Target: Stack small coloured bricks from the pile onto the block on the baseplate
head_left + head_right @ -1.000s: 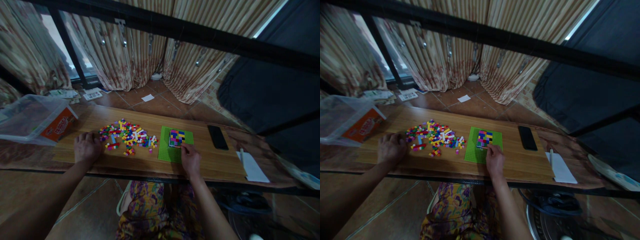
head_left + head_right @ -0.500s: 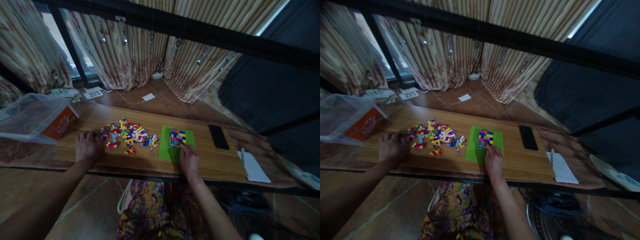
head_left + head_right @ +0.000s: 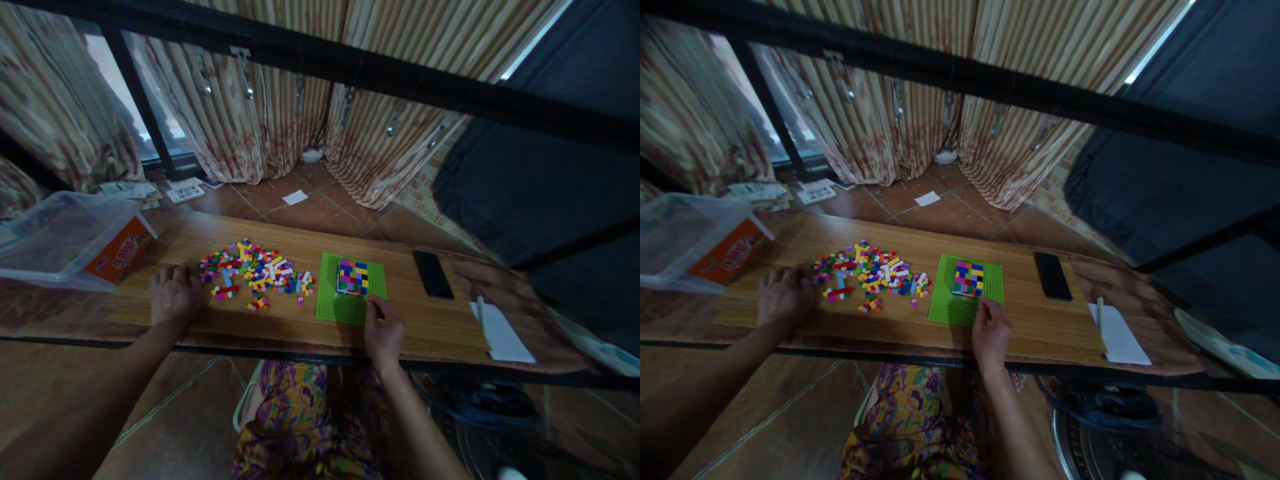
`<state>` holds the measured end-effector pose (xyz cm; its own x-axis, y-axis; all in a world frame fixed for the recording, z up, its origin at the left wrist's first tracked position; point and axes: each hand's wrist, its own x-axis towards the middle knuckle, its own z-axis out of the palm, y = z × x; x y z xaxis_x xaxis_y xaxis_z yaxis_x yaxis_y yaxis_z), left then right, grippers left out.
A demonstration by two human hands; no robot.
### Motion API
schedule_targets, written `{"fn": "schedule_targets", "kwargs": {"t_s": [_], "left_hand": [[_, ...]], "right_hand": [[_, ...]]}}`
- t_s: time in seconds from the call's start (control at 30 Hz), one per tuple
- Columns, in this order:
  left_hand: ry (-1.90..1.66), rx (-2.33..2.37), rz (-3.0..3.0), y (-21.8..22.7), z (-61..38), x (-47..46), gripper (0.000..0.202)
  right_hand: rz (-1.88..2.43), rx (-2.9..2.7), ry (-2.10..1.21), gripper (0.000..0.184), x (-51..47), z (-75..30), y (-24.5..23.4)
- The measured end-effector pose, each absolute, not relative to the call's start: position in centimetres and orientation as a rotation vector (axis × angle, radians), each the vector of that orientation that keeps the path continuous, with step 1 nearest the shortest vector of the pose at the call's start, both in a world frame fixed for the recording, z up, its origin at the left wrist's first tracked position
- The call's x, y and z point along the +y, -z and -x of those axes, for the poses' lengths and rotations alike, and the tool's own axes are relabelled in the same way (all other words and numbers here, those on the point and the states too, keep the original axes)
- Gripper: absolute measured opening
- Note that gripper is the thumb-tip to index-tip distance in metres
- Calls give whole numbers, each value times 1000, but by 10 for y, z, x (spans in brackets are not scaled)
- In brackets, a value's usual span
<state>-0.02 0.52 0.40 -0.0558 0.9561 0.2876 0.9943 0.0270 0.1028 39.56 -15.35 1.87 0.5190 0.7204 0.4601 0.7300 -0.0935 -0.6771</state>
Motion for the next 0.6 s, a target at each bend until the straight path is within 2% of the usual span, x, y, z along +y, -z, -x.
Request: {"fn": "schedule_targets", "kwargs": {"t_s": [0.2, 0.4, 0.6], "left_hand": [[519, -2122, 2076, 0, 2, 5, 43], [636, -2185, 2080, 0, 0, 3, 40], [650, -2136, 2098, 1, 2, 2, 43]], "right_hand": [[1688, -1532, -155, 27, -164, -352, -10], [1758, -1726, -4, 27, -160, -342, 2], [1725, -1791, -4, 24, -172, -356, 11]]}}
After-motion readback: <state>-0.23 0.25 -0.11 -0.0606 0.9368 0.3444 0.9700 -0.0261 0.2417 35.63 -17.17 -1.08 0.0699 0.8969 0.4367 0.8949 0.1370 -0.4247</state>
